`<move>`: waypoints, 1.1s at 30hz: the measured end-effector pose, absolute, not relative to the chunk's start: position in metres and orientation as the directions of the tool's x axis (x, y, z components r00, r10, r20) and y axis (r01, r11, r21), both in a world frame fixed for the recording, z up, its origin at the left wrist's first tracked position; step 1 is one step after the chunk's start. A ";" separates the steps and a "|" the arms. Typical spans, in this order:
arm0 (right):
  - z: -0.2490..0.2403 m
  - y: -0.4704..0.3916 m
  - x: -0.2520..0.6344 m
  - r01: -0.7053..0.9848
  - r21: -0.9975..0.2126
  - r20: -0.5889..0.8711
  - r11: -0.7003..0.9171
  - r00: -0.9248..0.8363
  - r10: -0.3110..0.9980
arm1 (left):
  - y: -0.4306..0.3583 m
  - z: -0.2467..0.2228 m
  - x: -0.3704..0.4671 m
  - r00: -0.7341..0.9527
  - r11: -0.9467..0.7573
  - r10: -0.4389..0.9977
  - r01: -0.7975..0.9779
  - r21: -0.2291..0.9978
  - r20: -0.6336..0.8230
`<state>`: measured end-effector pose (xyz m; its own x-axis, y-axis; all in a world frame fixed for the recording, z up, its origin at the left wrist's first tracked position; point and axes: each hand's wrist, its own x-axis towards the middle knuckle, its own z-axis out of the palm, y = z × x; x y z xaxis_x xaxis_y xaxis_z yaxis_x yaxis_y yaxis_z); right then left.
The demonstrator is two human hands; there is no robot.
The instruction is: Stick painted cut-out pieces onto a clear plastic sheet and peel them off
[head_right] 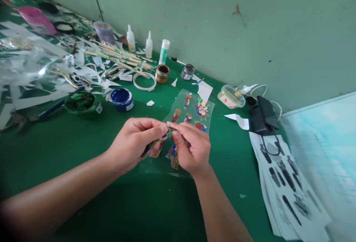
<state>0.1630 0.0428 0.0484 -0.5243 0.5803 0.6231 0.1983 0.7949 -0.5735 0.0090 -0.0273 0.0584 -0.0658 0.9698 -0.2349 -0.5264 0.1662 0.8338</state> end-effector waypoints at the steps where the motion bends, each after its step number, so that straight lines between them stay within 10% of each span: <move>1: 0.049 0.043 0.163 0.196 -0.572 0.623 0.797 -0.528 0.577 | -0.027 0.058 0.009 -0.070 0.165 0.969 -0.526 0.834 -0.236; 33: 0.050 0.042 0.162 0.172 -0.576 0.630 0.799 -0.530 0.568 | -0.026 0.052 0.007 0.009 0.153 0.983 -0.584 0.797 -0.182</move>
